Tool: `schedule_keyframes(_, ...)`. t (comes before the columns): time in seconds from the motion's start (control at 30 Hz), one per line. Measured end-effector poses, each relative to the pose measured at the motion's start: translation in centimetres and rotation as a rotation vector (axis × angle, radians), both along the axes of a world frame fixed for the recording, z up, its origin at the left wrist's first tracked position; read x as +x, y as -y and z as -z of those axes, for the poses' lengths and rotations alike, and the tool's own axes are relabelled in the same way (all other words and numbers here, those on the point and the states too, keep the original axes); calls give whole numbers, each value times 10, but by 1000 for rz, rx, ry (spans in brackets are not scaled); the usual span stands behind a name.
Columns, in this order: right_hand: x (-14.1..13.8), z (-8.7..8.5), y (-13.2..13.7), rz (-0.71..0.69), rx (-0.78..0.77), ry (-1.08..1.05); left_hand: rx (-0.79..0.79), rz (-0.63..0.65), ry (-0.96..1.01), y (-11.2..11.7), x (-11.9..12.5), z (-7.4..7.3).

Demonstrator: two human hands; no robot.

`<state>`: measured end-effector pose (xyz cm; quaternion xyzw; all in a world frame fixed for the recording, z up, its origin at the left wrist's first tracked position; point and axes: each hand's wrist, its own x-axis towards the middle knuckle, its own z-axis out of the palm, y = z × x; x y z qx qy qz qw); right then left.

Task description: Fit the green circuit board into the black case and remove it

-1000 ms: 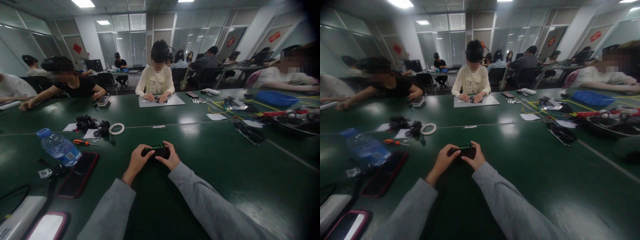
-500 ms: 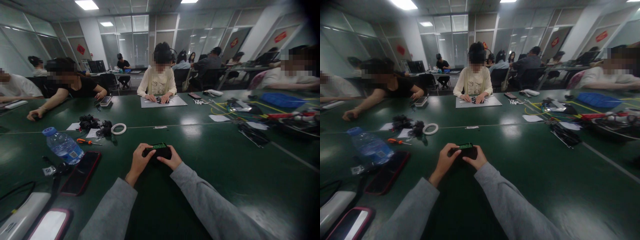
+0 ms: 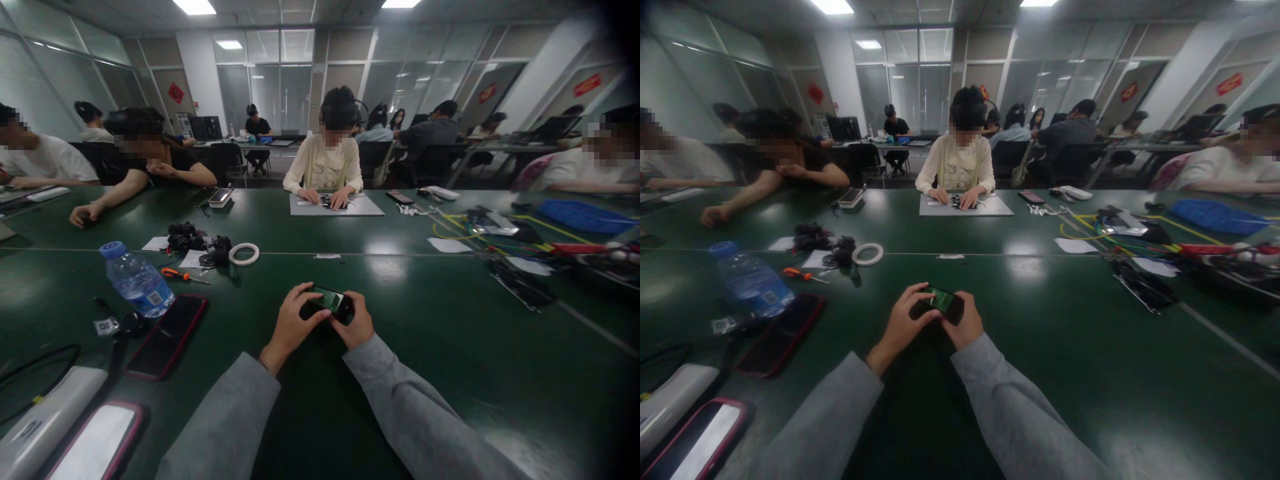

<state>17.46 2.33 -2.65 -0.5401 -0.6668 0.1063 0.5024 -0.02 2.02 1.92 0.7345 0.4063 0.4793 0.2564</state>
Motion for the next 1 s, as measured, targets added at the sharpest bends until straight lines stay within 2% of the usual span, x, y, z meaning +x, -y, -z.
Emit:
schedule_keyframes(0.2, -5, -11, 6, -65, 185, 194, -21, -94, 130, 9, 13, -3)
schedule_keyframes(0.37, -7, -11, 8, -56, 210, 225, 3, -142, 92, 10, 14, -3)
schedule_keyframes(0.67, -8, -10, 8, -80, 224, 243, 43, -102, -11, 14, 13, -4)
schedule_keyframes(0.8, -8, -12, 9, -81, 244, 243, 23, -114, 11, 13, 13, -3)
schedule_keyframes(1.0, -10, -18, 13, -66, 283, 239, -50, -51, 140, 8, 12, 4)
